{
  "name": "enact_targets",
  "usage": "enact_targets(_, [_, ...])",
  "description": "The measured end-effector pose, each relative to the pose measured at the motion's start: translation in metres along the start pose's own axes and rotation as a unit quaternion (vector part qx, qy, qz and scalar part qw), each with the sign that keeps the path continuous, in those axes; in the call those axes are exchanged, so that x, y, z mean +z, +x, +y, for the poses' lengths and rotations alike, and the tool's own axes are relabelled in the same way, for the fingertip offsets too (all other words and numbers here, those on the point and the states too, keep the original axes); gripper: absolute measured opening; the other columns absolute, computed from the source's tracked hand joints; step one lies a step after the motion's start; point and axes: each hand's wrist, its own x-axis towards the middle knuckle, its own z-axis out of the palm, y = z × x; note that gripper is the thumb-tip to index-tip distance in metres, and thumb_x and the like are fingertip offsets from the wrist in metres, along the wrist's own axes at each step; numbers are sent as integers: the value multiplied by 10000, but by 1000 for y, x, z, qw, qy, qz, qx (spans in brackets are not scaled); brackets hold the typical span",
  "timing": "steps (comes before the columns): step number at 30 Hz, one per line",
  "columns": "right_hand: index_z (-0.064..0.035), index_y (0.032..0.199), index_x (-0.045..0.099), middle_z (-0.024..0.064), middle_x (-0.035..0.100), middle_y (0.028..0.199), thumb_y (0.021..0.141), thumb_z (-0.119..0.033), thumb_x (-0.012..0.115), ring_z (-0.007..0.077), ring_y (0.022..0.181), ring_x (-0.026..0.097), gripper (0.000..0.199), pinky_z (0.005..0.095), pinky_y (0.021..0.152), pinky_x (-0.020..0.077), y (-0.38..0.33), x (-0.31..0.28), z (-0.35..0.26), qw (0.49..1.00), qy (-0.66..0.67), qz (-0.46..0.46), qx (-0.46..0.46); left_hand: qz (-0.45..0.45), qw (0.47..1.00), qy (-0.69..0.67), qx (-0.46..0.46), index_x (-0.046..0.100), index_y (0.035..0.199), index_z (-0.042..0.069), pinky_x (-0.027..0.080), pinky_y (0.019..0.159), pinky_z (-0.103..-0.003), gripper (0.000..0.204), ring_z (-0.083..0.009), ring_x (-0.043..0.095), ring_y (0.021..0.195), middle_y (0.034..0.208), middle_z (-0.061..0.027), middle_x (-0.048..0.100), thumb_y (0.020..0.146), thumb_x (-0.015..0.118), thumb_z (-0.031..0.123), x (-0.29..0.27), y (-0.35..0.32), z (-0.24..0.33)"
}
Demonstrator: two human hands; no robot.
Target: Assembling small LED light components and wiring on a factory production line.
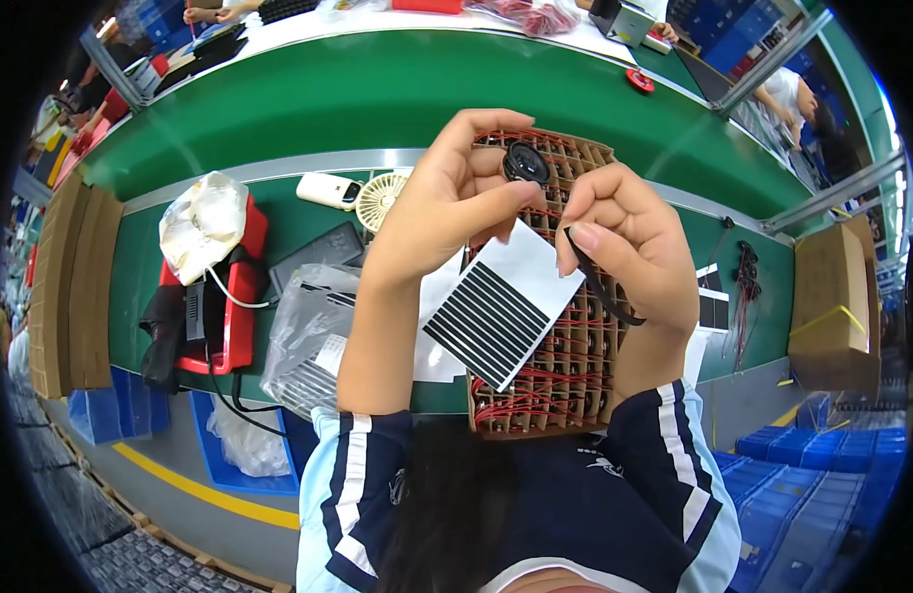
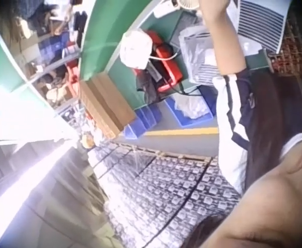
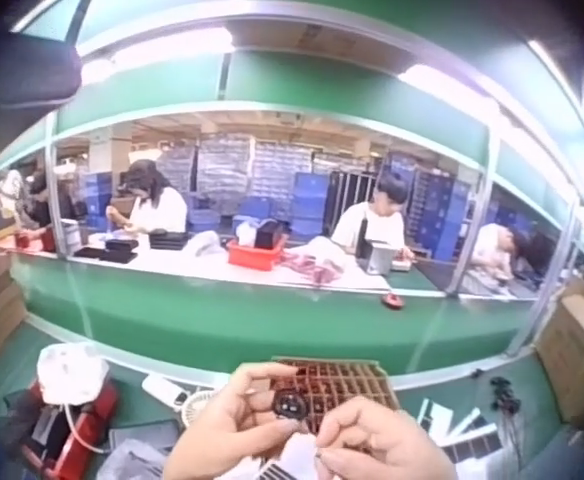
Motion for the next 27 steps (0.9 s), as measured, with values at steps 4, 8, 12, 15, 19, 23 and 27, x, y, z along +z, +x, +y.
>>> enact_targets(4, [13, 914, 460, 40, 533, 699, 851, -40, 489, 71, 651, 506, 86, 176, 601, 396, -2, 4, 1, 998, 22, 40, -47, -3, 999, 29, -14, 409, 1059, -4, 331, 419, -158, 388, -41, 455, 498, 637, -32, 531, 748, 635, 50, 6, -10, 5])
enact_targets(8, [18, 903, 464, 36, 526, 684, 849, -36, 498, 62, 625, 495, 84, 166, 578, 392, -5, 5, 1, 994, 29, 71, -82, 11, 998, 58, -5, 401, 1024, -8, 339, 476, -151, 399, -31, 468, 543, 611, -16, 506, 717, 656, -3, 16, -15, 12])
enact_targets(12, [19, 898, 470, 34, 528, 667, 842, -32, 511, 58, 609, 492, 87, 169, 559, 395, -7, 9, -1, 995, 12, 61, -80, 21, 997, 70, 11, 393, 982, -9, 347, 475, -153, 385, -29, 478, 549, 604, -24, 508, 712, 667, -3, 20, -20, 12])
enact_targets(15, [19, 890, 475, 33, 531, 652, 833, -20, 523, 56, 595, 493, 85, 168, 537, 396, -6, 9, 1, 994, -12, 74, -85, 16, 995, 95, 24, 391, 940, -12, 362, 485, -152, 368, -37, 502, 560, 612, -39, 522, 707, 676, -2, 21, -21, 12])
enact_targets(19, [18, 884, 479, 37, 535, 676, 824, -14, 536, 55, 599, 505, 89, 165, 522, 400, -4, 8, 8, 991, -6, 64, -119, 31, 989, 140, 36, 403, 917, -17, 380, 460, -157, 358, -45, 517, 527, 604, -58, 550, 703, 688, 14, 21, -23, 12])
enact_targets(23, [19, 894, 483, 38, 532, 713, 820, -30, 552, 57, 605, 513, 112, 167, 524, 407, -3, 7, 11, 987, -26, 59, -147, 40, 984, 165, 60, 409, 900, -25, 400, 433, -175, 348, -50, 519, 489, 578, -64, 556, 703, 693, 24, 23, -25, 11])
enact_targets(27, [19, 909, 483, 36, 527, 726, 816, -38, 564, 57, 609, 518, 136, 165, 524, 405, -3, 8, 10, 986, -58, 67, -144, 43, 983, 174, 48, 406, 896, -28, 412, 445, -177, 346, -58, 537, 504, 585, -64, 557, 706, 691, 25, 23, -26, 10])
